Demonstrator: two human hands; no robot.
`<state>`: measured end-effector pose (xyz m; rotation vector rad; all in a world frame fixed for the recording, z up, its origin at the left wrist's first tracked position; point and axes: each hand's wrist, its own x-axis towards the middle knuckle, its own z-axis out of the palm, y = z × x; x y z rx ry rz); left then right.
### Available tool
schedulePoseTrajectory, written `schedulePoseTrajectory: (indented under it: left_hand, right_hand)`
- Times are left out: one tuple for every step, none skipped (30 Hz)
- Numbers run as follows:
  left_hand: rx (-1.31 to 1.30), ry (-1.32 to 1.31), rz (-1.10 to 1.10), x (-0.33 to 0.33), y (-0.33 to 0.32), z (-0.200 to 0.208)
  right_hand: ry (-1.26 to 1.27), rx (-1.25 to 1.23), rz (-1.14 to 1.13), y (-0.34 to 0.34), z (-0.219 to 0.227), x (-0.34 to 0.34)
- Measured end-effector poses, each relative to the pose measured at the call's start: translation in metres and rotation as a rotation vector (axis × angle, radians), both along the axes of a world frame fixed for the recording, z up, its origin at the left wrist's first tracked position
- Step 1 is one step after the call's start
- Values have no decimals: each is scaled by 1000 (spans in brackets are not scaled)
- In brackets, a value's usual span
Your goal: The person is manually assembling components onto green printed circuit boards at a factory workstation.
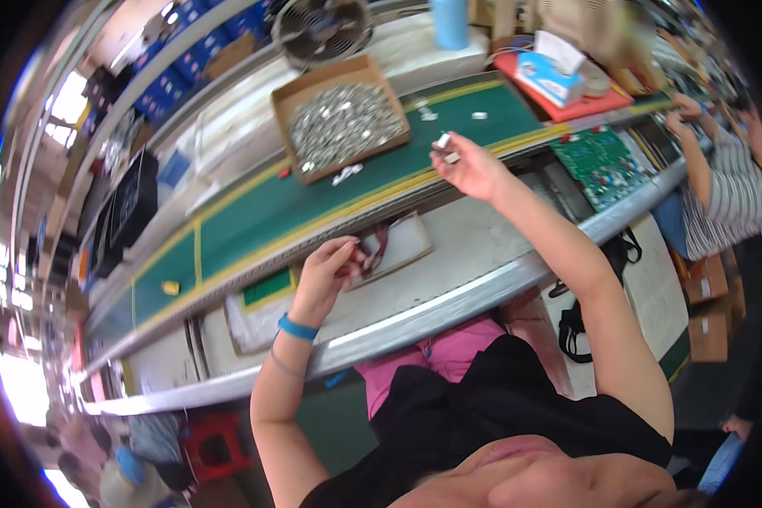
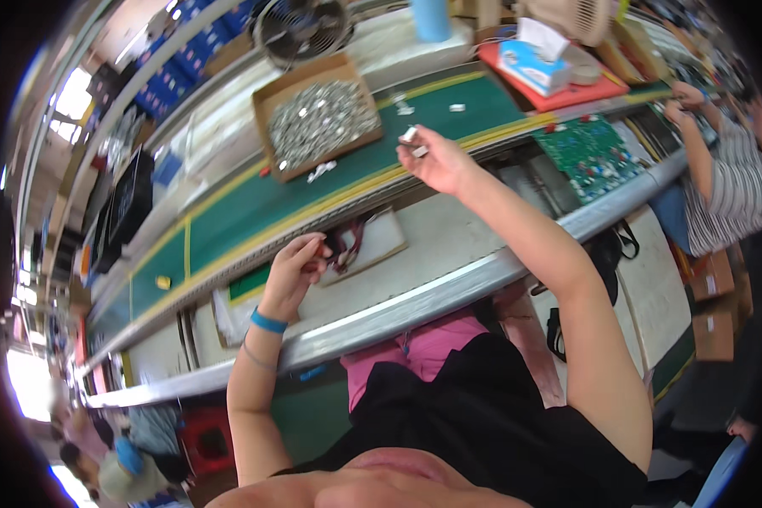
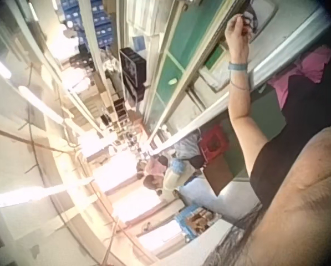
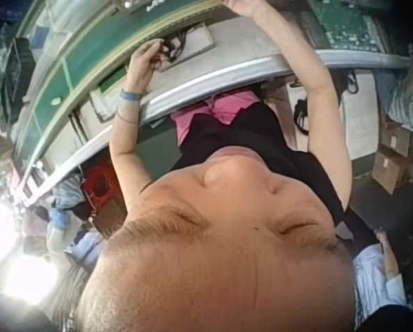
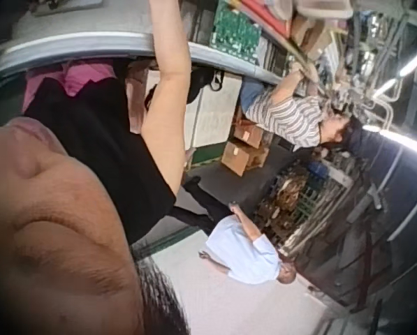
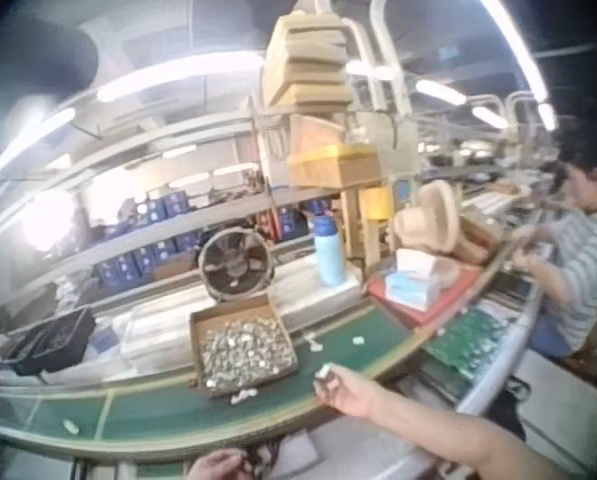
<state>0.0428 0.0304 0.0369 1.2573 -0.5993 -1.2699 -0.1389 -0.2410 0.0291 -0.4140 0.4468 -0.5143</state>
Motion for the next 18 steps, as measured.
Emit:
schedulePoseTrajectory:
  left_hand:
    - [31,11,15,1,4,-6]
    - [61,22,24,4,9,-11]
    - [72,38,41,5,12,-12]
    - [75,39,11,5,16,-11]
    - [76,38,-23,6,18,-10]
    - [83,49,-15,5,17,-10]
    - [98,30,-14,1,15,-10]
    - [113,10,-14,-1,14,-11]
    - [119,8,-34,-3,15,-13]
    - [124,14,-31,-3,15,-15]
    - [136,5,-68,-3,16,-15]
    - [149,-6,-107,-3,16,-15]
    - [155,-2,-105,-3,16,-15]
    - [158,-9,-137,-3,16,-15]
    - [162,-13,-170,-4,16,-15]
    - [171,-6,-167,-3,15,-16]
    - [159,-11,-164,-1,14,-18]
    - [148,-17,-158,1,14,-18]
  right_hand:
    - [13,12,34,5,-3,5]
    - [38,-53,70,11,-8,9]
    - [65,-117,95,16,-10,9]
    - [77,-108,110,17,-10,9]
    - [100,-130,142,17,-9,10]
    - [119,-154,172,18,-8,10]
    - [127,-147,180,20,-6,10]
    - [153,-179,171,24,-5,9]
    - [178,-213,160,26,-3,7]
    - [183,-208,164,29,-2,6]
    - [190,-230,163,31,-1,6]
    - [196,-250,160,33,-2,6]
    - [199,-243,164,32,-3,6]
    - [207,-261,172,31,-6,5]
    - [217,-278,179,32,-7,4]
    - [221,-268,184,32,-8,3]
    - [216,-305,206,31,-8,1]
    - [208,-341,230,31,-8,1]
